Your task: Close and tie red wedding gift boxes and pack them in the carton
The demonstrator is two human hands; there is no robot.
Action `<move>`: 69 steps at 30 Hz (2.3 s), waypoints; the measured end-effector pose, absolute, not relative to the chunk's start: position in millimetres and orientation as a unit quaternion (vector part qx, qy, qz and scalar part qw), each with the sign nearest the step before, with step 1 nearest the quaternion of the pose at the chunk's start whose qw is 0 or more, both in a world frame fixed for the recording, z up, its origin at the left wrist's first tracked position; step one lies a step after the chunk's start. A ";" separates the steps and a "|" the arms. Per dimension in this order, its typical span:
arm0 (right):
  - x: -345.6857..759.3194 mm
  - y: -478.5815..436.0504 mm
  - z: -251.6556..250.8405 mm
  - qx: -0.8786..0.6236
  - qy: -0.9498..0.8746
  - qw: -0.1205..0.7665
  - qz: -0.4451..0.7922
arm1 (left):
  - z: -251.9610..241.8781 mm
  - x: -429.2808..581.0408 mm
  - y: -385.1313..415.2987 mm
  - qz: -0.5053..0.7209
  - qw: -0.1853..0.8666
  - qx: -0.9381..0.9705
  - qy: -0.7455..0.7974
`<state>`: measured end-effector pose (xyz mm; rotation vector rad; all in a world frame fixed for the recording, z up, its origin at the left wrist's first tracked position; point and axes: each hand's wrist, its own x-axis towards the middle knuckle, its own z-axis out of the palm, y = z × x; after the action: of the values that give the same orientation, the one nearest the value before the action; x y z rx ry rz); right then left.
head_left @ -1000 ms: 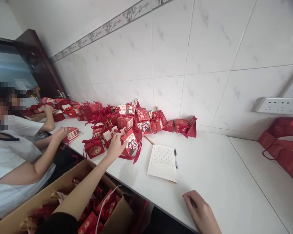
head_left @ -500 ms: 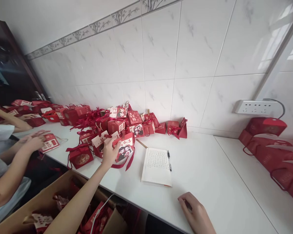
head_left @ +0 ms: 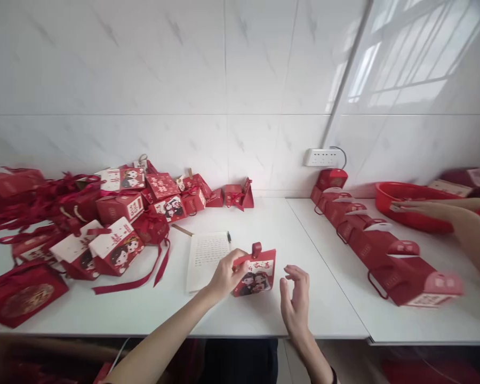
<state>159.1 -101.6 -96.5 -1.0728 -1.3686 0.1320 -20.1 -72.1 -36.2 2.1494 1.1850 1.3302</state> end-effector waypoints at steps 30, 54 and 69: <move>128.9 -7.5 -64.5 -0.347 -0.723 0.596 -0.047 | -42.0 -0.1 -2.1 0.613 -0.010 0.725 0.313; 148.8 -8.7 -58.2 -0.300 -0.743 0.589 -0.103 | -44.9 0.3 -12.0 0.601 0.059 0.756 0.252; 157.4 -15.4 -49.0 -0.298 -0.779 0.552 0.015 | -44.2 2.4 -15.4 0.599 0.087 0.752 0.261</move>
<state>157.4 -15.4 -49.0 -0.7055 -1.8419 0.0359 2.4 -15.4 -44.2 2.2399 0.7772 1.7828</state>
